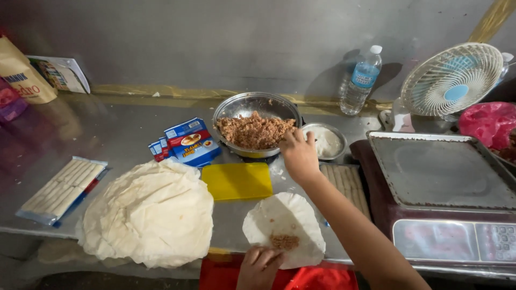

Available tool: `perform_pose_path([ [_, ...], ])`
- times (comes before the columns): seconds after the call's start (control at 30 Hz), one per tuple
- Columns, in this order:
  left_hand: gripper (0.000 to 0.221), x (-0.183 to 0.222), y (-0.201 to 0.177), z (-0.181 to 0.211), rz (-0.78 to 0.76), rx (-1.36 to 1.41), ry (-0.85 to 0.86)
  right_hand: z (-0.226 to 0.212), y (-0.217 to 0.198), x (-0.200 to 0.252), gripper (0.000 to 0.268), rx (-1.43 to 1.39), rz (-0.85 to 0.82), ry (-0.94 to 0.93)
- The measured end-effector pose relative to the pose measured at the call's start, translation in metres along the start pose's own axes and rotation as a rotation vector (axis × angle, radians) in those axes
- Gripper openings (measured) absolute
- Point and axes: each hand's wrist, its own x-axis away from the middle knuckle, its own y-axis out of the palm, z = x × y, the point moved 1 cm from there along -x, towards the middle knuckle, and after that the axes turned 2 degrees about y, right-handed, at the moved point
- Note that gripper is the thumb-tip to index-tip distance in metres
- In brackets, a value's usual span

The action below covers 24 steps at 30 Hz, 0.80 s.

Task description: The person is manually assembling spring rolls by placing filling on wrappers, rolling them, and stacking them on a counter.

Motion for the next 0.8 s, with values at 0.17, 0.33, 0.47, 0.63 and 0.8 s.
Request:
perform_pose_path([
  [0.17, 0.027, -0.016, 0.022, -0.033, -0.056, 0.152, -0.175, 0.002, -0.005, 0.073, 0.037, -0.405, 0.322, -0.003],
  [0.33, 0.073, -0.083, 0.04, -0.066, -0.34, -0.12, -0.526, -0.004, 0.067, 0.123, 0.049, -0.772, 0.216, 0.114],
  [0.47, 0.066, -0.075, 0.043, -0.062, -0.458, -0.12, -0.42, -0.034, 0.066, 0.154, 0.031, -0.726, -0.065, -0.116],
  [0.63, 0.066, -0.05, 0.021, -0.025, -0.455, -0.114, -0.154, -0.04, 0.012, 0.186, 0.038, -0.787, -0.153, -0.24],
  [0.8, 0.016, -0.038, 0.021, -0.021, -0.516, -0.074, -0.232, -0.032, 0.024, 0.203, 0.022, -0.891, -0.211, -0.235],
])
